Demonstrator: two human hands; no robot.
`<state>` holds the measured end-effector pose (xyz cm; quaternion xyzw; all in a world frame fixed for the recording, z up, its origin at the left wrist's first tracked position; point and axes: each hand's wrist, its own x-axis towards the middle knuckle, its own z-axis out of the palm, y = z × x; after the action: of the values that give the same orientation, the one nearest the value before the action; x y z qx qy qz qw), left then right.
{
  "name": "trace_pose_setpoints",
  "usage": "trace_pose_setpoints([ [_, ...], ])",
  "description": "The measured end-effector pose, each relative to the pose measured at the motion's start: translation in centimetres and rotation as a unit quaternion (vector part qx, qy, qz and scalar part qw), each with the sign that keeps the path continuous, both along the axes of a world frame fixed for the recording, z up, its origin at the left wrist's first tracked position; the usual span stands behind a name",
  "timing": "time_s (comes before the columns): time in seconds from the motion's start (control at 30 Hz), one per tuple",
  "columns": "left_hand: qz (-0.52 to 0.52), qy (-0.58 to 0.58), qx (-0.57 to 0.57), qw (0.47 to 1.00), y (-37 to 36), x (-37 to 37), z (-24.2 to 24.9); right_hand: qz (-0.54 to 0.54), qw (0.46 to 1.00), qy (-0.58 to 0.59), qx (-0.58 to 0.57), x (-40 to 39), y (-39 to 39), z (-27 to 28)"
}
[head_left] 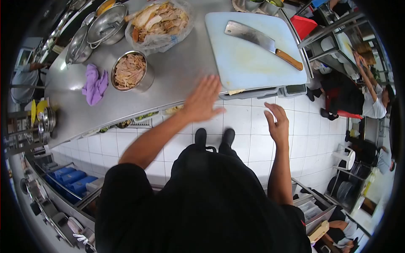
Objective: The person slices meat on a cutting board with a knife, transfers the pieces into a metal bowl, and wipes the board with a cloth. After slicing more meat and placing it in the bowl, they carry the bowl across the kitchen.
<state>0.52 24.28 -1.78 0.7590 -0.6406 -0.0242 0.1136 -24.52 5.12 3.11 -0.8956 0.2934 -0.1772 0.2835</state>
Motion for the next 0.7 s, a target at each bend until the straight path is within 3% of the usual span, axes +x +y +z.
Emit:
trace_pose_setpoints([
  [0.03, -0.002, 0.039, -0.052, 0.998, 0.8, -2.4, -0.6, -0.022, 0.999, -0.004, 0.035, -1.2, 0.3, -0.5],
  [0.1, -0.105, 0.307, -0.028, 0.945, 1.9, -6.7, -4.4, -0.064, 0.992, -0.003, 0.110, -4.0, 1.2, -1.8],
  [0.17, -0.261, 0.263, 0.248, 0.895, 1.5, -10.3, -7.0, -0.111, 0.978, 0.067, 0.165, -6.3, 2.6, -3.2],
  [0.27, -0.044, 0.403, 0.333, 0.852, 2.4, -11.9, -7.5, -0.115, 0.949, 0.157, 0.247, -10.9, 4.7, -7.9],
  [0.37, -0.022, 0.555, 0.148, 0.818, 5.0, -11.7, -8.4, -0.118, 0.915, 0.211, 0.321, -15.1, 8.4, -11.4],
  [0.4, -0.026, 0.507, 0.182, 0.842, 5.6, -11.1, -8.2, -0.092, 0.919, 0.223, 0.311, -16.8, 9.9, -13.0],
  [0.47, 0.030, 0.550, 0.271, 0.789, 6.9, -8.7, -9.2, -0.063, 0.909, 0.250, 0.326, -20.7, 12.5, -16.8],
  [0.53, 0.122, 0.624, 0.213, 0.742, 9.7, -7.7, -11.1, -0.079, 0.875, 0.295, 0.376, -23.1, 14.3, -17.8],
  [0.6, 0.244, 0.706, 0.010, 0.665, 17.1, -10.3, -15.9, -0.079, 0.856, 0.327, 0.392, -25.3, 16.2, -17.9],
  [0.63, 0.178, 0.463, 0.128, 0.859, 22.7, -10.9, -23.6, -0.057, 0.861, 0.334, 0.379, -26.6, 16.9, -18.5],
  [0.67, 0.211, 0.303, 0.433, 0.822, 23.4, -12.9, -16.3, -0.055, 0.862, 0.337, 0.375, -27.7, 17.6, -18.6],
  [0.7, 0.206, 0.230, 0.479, 0.822, 26.9, -14.5, -17.1, -0.049, 0.863, 0.342, 0.368, -28.8, 17.9, -18.3],
])
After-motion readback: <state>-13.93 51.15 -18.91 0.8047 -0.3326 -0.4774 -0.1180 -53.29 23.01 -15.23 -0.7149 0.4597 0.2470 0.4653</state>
